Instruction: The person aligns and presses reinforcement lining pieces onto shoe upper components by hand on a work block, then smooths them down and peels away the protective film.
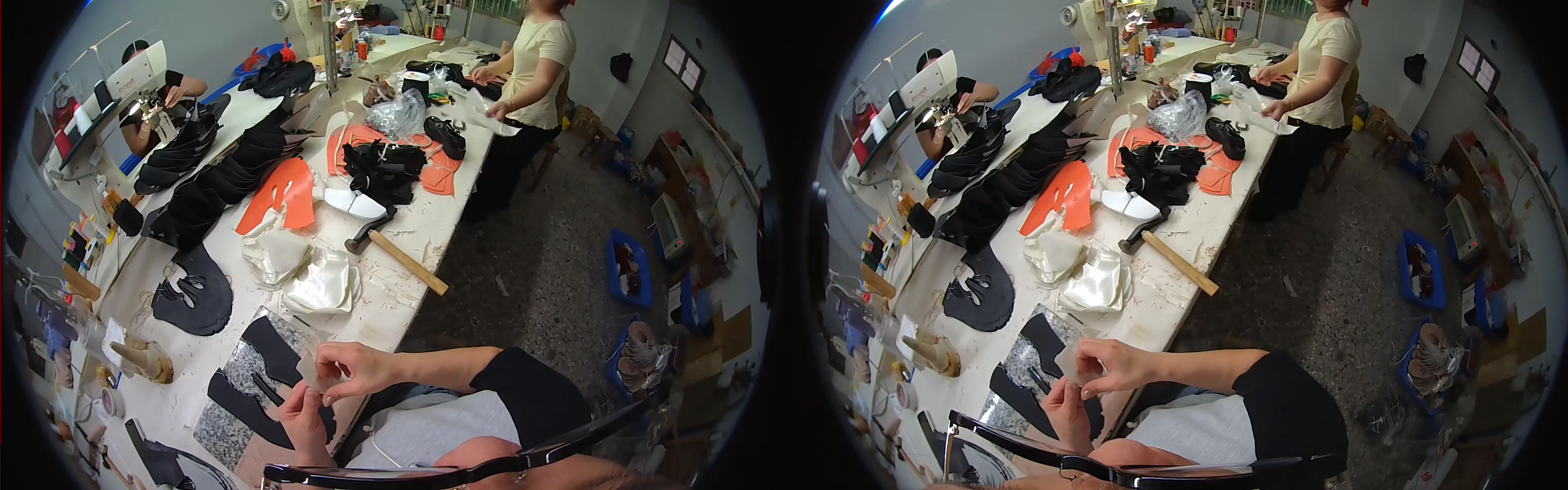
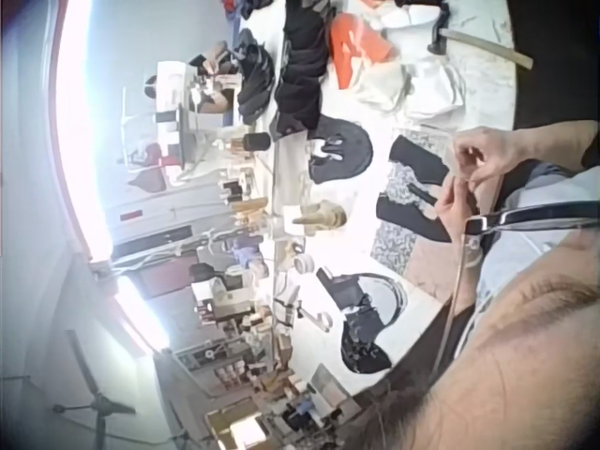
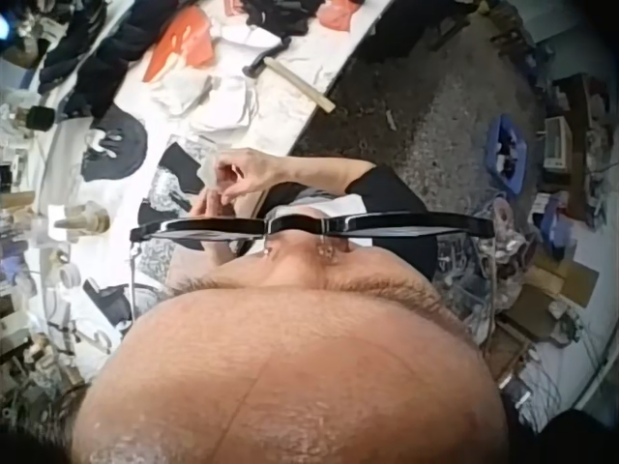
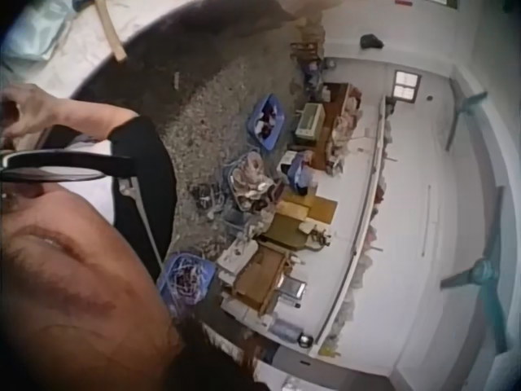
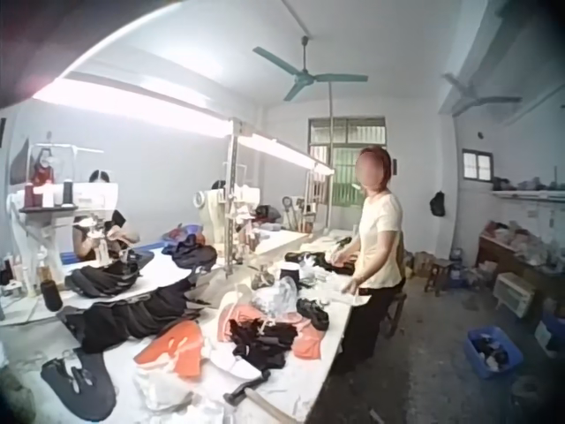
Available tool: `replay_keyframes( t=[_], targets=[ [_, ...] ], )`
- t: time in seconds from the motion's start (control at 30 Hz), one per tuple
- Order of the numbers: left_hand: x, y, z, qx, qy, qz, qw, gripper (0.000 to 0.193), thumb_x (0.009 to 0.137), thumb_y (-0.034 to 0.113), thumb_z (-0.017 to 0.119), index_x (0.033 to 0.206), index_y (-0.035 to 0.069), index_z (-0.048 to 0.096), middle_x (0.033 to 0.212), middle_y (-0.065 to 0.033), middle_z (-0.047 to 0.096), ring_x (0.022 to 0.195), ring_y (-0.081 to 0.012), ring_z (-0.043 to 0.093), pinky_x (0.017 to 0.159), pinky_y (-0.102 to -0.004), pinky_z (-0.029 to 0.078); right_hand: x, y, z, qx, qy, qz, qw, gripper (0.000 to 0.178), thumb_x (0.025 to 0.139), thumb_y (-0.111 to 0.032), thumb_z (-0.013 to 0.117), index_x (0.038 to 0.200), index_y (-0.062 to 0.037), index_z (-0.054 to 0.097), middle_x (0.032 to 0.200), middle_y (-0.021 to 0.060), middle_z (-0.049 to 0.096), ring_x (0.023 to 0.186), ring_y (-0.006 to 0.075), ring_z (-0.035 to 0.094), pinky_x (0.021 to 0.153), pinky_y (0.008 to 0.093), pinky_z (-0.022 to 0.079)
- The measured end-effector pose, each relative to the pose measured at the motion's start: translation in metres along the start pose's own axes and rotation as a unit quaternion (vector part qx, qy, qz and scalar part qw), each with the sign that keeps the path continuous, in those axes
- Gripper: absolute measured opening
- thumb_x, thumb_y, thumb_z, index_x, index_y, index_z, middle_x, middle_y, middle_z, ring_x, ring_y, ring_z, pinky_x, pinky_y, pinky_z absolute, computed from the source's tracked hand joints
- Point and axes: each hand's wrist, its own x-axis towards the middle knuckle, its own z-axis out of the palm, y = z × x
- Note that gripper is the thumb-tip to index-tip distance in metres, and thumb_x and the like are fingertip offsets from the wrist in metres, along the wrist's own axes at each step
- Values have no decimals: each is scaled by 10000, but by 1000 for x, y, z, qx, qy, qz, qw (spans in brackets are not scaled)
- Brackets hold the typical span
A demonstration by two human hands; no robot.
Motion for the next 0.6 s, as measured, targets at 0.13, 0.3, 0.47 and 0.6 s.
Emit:
replay_keyframes(
  t=[0.13,0.3,0.47,0.6],
  targets=[
    [-2,-2,-2,14,11,-5,1000,236,958,91,618,1071,-115,644,866,-45,631,754,-84,582,685,-219,482,0,1,1,-4,4,-3,1000,351,765,-180,826,888,-61,519,794,2,531,693,113,505,582,261,411],
    [-1,3,0,22,-3,-2,1000,247,965,115,618,1049,-117,643,912,-59,613,802,-120,597,758,-267,521,0,1,-2,63,-26,65,996,317,789,-149,804,888,-60,517,789,3,556,683,99,524,587,258,420],
    [-3,1,-2,-3,-15,-4,1000,300,985,189,600,1015,-107,643,961,-83,626,854,-135,608,773,-276,512,1,3,-3,81,-30,70,994,274,794,-122,790,868,-47,538,780,12,555,688,102,529,606,264,436],
    [-2,-4,-8,-5,-39,2,999,345,1006,217,564,1092,-109,636,1028,-112,651,899,-148,622,805,-268,504,2,4,-2,77,-30,73,994,254,794,-117,783,864,-37,553,792,19,558,701,105,534,619,264,448]
  ],
)
